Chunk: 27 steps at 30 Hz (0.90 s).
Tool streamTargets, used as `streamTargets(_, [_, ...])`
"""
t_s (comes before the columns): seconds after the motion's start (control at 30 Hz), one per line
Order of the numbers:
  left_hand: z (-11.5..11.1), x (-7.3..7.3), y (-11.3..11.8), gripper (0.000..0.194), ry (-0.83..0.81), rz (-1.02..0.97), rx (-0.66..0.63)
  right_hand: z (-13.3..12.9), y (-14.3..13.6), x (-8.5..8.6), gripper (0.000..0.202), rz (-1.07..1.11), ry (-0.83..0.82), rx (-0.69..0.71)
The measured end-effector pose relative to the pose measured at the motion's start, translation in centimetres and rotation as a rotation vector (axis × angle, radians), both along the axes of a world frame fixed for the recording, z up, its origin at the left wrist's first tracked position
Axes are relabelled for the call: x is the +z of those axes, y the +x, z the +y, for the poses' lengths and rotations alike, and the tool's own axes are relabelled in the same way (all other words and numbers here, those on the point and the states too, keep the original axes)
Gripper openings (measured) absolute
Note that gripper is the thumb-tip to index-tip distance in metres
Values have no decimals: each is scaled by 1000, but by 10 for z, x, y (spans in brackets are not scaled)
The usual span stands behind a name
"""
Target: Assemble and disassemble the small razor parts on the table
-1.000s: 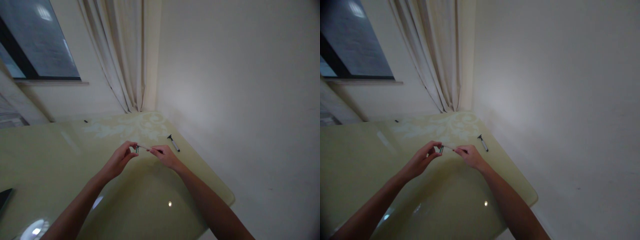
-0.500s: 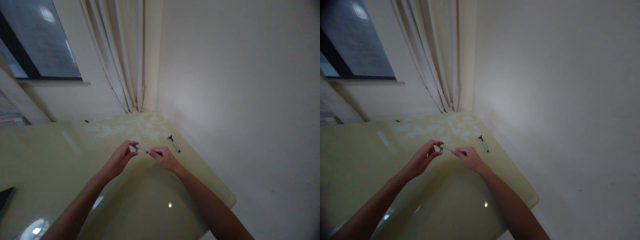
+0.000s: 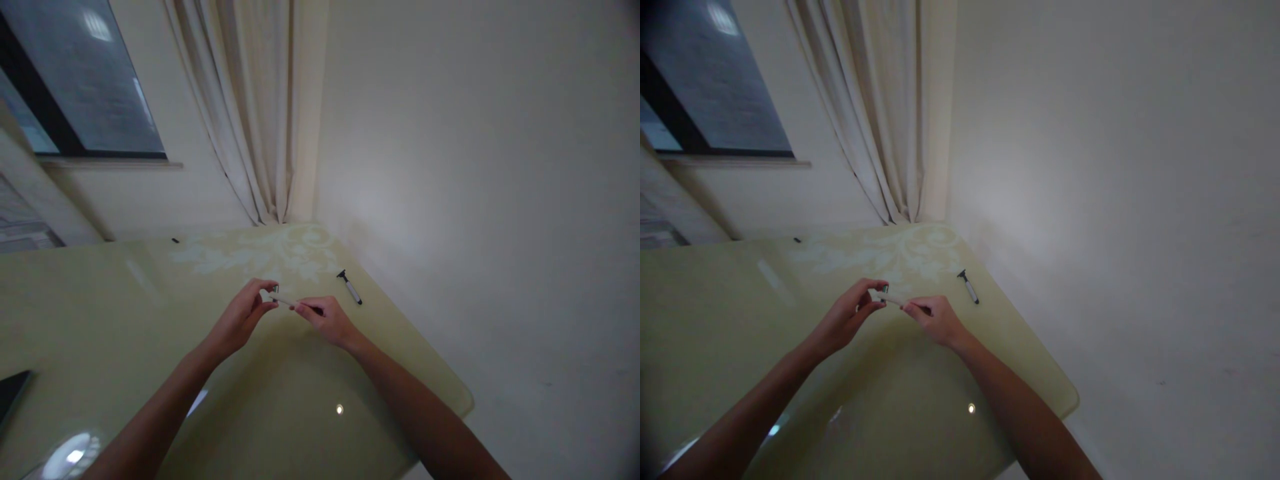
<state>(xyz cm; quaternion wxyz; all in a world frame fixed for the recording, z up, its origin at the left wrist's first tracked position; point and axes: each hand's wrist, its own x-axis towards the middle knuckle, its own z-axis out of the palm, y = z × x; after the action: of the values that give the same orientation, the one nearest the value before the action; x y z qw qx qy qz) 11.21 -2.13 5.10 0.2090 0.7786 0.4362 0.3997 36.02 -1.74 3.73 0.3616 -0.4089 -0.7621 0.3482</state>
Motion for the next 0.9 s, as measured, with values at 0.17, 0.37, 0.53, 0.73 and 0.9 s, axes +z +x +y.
streamTargets(0.17, [2,-3,0,29,-30,-21,15,0,0,0,47,-4,28,-53])
streamTargets(0.37, [2,-1,-2,30,-16,-50,48,-1,-1,3,47,9,28,-88])
streamTargets(0.53, [1,4,-1,31,-13,-69,55,-2,-2,4,47,32,6,-28])
streamTargets(0.73, [1,4,-2,30,5,-72,63,-2,-2,3,50,36,0,-53])
streamTargets(0.9, [1,3,-2,29,12,-76,55,-2,-2,1,47,36,0,-54])
